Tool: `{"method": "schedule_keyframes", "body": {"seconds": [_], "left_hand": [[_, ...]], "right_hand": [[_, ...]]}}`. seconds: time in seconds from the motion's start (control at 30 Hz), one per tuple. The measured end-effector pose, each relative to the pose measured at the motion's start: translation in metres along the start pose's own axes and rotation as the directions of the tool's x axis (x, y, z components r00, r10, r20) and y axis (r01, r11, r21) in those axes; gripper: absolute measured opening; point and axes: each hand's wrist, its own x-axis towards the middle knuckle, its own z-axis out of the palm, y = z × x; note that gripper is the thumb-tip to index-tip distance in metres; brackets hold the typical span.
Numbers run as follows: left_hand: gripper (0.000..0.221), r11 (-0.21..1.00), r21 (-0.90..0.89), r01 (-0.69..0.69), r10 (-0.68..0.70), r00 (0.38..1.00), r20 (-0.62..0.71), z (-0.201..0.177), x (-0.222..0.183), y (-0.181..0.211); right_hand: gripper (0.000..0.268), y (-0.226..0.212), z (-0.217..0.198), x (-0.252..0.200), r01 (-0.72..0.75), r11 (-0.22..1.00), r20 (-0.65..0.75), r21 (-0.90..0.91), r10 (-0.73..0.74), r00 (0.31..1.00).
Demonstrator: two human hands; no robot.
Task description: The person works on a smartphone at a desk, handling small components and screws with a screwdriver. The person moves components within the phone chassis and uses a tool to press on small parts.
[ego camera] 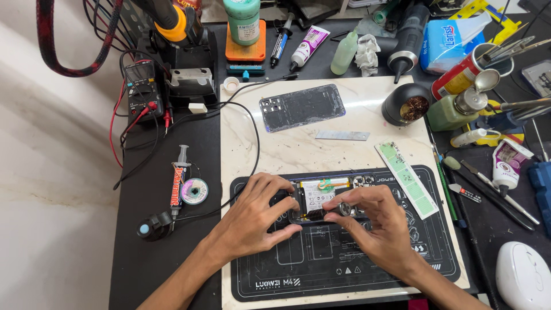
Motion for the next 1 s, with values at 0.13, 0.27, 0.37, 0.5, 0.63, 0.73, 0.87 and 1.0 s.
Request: {"method": "schedule_keyframes", "body": {"seconds": [0.13, 0.27, 0.37, 0.5, 0.63, 0.73, 0.87, 1.0], "left_hand": [[0.037, 1.0, 0.001, -0.002, 0.002, 1.0, -0.002, 0.001, 0.0, -0.001], [0.038, 1.0, 0.0, 0.0, 0.0, 1.0, -0.004, 0.001, 0.0, -0.001], [0.038, 1.0, -0.002, 0.002, -0.002, 1.0, 0.0, 0.001, 0.0, 0.0], [0.037, 1.0, 0.001, -0.003, 0.003, 1.0, 0.003, 0.0, -0.001, -0.001], [0.036, 1.0, -0.009, -0.001, 0.001, 1.0, -0.002, 0.001, -0.001, -0.001], [0.035, 1.0, 0.003, -0.006, 0.006, 1.0, -0.001, 0.001, -0.002, -0.002], [0.034, 1.0, 0.01, -0.011, 0.011, 1.0, 0.005, 0.001, -0.002, -0.002], [0.034, 1.0, 0.003, -0.015, 0.015, 1.0, 0.0, 0.0, -0.002, -0.002]], "right_hand": [[0.042, 0.0, 0.0, 0.0, 0.016, 1.0, 0.019, 0.02, -0.016, 1.0], [0.043, 0.0, 0.0, 0.0, 0.04, 0.999, 0.046, 0.023, -0.041, 0.998], [0.044, -0.003, 0.0, 0.003, 0.064, 0.998, 0.047, 0.008, -0.064, 0.997], [0.043, -0.011, 0.0, 0.009, 0.167, 0.983, 0.144, -0.081, -0.154, 0.977], [0.044, -0.022, 0.001, 0.012, 0.131, 0.988, 0.264, -0.077, -0.107, 0.959], [0.047, -0.025, 0.002, 0.014, 0.152, 0.985, 0.315, -0.079, -0.12, 0.942], [0.048, -0.025, 0.002, 0.014, 0.17, 0.98, 0.324, -0.107, -0.127, 0.938], [0.046, -0.022, 0.003, 0.013, 0.217, 0.97, 0.286, -0.113, -0.178, 0.942]]}}
